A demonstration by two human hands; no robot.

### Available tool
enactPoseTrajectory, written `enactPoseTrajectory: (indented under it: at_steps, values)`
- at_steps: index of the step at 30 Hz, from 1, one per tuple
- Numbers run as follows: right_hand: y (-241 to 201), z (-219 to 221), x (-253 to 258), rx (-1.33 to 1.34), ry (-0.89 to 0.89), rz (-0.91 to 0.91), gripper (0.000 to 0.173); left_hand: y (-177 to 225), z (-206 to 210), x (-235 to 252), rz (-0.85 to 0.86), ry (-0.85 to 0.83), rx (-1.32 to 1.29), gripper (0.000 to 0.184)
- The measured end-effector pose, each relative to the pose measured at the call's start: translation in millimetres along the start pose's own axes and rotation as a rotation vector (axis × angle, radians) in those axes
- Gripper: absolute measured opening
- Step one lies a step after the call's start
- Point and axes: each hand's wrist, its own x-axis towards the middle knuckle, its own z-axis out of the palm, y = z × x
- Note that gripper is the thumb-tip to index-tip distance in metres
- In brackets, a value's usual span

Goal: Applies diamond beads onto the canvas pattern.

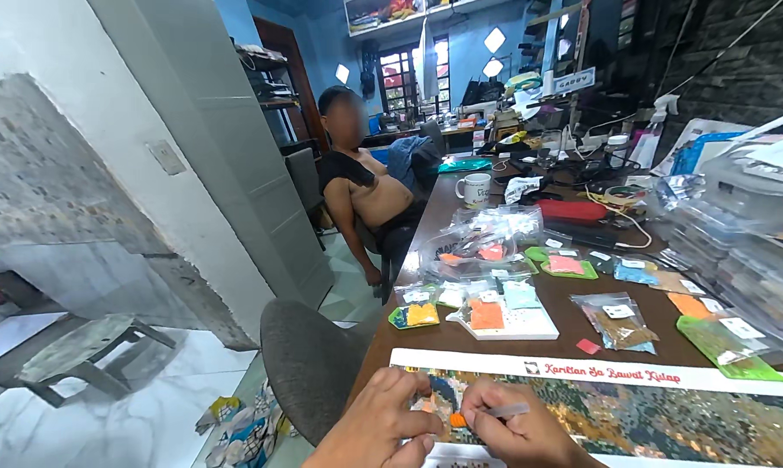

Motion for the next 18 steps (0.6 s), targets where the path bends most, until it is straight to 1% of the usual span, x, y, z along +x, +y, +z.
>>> enactPoseTrajectory:
  at_steps: [18]
  values:
    - [1.6, 0.2, 0.1, -0.007, -0.001, -0.022, 0.018, 0.8, -0.4, 0.3, -0.017, -0.012, -0.017, 0.045]
